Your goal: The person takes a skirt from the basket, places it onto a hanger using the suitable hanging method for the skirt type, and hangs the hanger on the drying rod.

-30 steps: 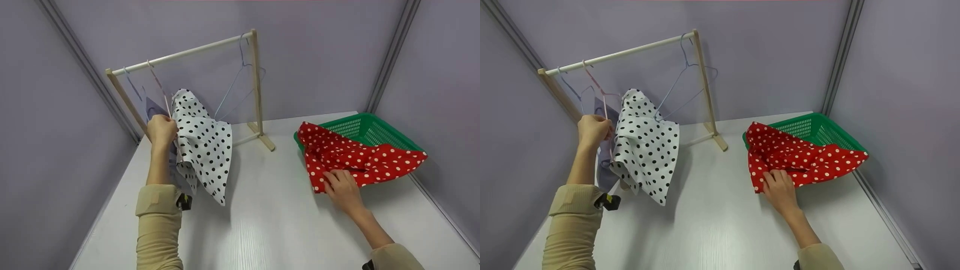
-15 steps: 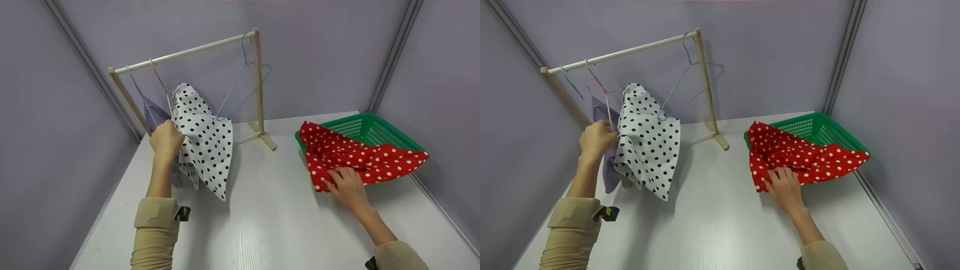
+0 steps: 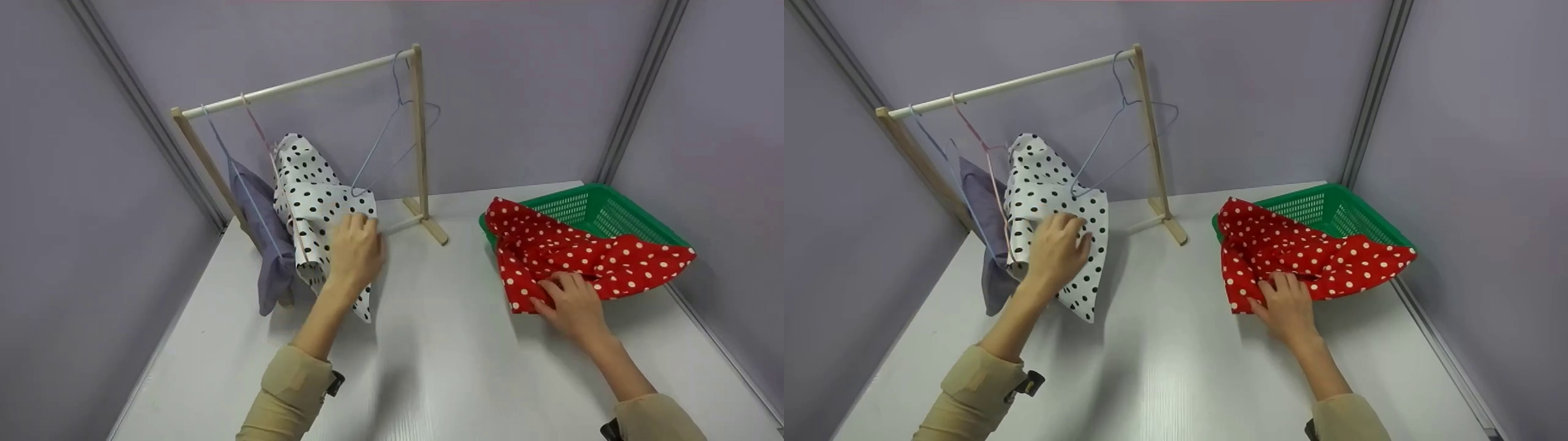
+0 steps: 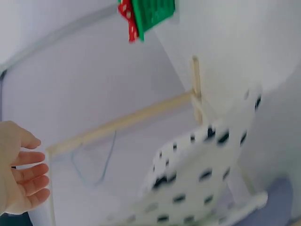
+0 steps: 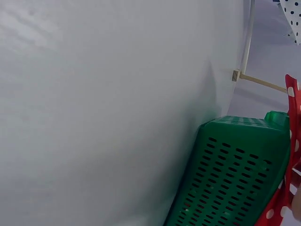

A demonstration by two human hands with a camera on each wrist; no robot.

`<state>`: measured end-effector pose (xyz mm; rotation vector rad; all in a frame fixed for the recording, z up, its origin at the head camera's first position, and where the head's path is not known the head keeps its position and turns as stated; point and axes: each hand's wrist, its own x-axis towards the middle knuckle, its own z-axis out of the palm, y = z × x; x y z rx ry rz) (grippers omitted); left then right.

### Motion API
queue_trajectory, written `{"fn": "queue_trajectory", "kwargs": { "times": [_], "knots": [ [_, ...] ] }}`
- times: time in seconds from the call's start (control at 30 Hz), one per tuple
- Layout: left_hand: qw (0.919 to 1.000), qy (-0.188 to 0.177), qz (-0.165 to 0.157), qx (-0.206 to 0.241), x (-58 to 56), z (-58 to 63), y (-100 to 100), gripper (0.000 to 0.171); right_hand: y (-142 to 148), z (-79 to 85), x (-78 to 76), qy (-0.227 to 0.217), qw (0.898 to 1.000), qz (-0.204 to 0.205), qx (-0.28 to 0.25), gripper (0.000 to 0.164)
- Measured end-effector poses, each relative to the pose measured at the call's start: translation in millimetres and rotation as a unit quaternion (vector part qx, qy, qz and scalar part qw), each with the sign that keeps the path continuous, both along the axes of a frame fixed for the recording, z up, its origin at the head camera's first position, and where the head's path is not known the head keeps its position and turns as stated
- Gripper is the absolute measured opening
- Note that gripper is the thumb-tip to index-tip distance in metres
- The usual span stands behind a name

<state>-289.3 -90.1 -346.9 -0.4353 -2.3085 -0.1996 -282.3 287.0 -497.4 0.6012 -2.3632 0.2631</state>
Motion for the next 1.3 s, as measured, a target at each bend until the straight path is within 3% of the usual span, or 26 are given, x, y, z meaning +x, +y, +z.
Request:
{"fn": "queue_trajectory", "kwargs": {
  "times": [0.1,0.23,0.4,0.5,0.6,0.77,0.97,1.17,1.3],
  "knots": [
    [0.9975,-0.038,-0.054,-0.026,4.5,-12.4,28.9,0.014,1.9,19.2,5.3,-0.102,0.995,-0.001,0.005,0.041],
    [0.9864,-0.089,-0.122,-0.065,7.1,-32.6,68.5,0.014,8.5,47.3,6.9,-0.232,0.973,-0.012,0.012,0.042],
    [0.9667,-0.15,-0.149,-0.145,8.7,-65.1,123.4,0.019,22.3,61.5,2.9,-0.307,0.952,-0.011,0.0,0.038],
    [0.9538,-0.16,-0.154,-0.202,8.2,-85.6,156.8,0.026,29.0,60.3,1.1,-0.323,0.946,0.0,-0.007,0.036],
    [0.9455,-0.141,-0.15,-0.252,5.2,-102.8,185.0,0.034,32.8,56.4,-0.1,-0.324,0.946,0.012,-0.007,0.035],
    [0.9347,-0.122,-0.114,-0.314,-0.6,-119.3,215.9,0.048,36.9,50.3,0.3,-0.304,0.952,0.028,-0.005,0.034],
    [0.9306,-0.131,-0.084,-0.331,-5.3,-119.0,234.0,0.04,44.7,45.3,-0.7,-0.278,0.96,0.033,-0.017,0.031],
    [0.9148,-0.15,-0.088,-0.364,-9.7,-109.7,238.5,0.044,55.1,47.5,-3.4,-0.289,0.957,0.016,-0.019,0.039],
    [0.92,-0.139,-0.104,-0.351,-15.7,-105.2,235.0,0.041,64.6,49.9,-2.7,-0.291,0.957,0.006,-0.012,0.043]
  ]
}}
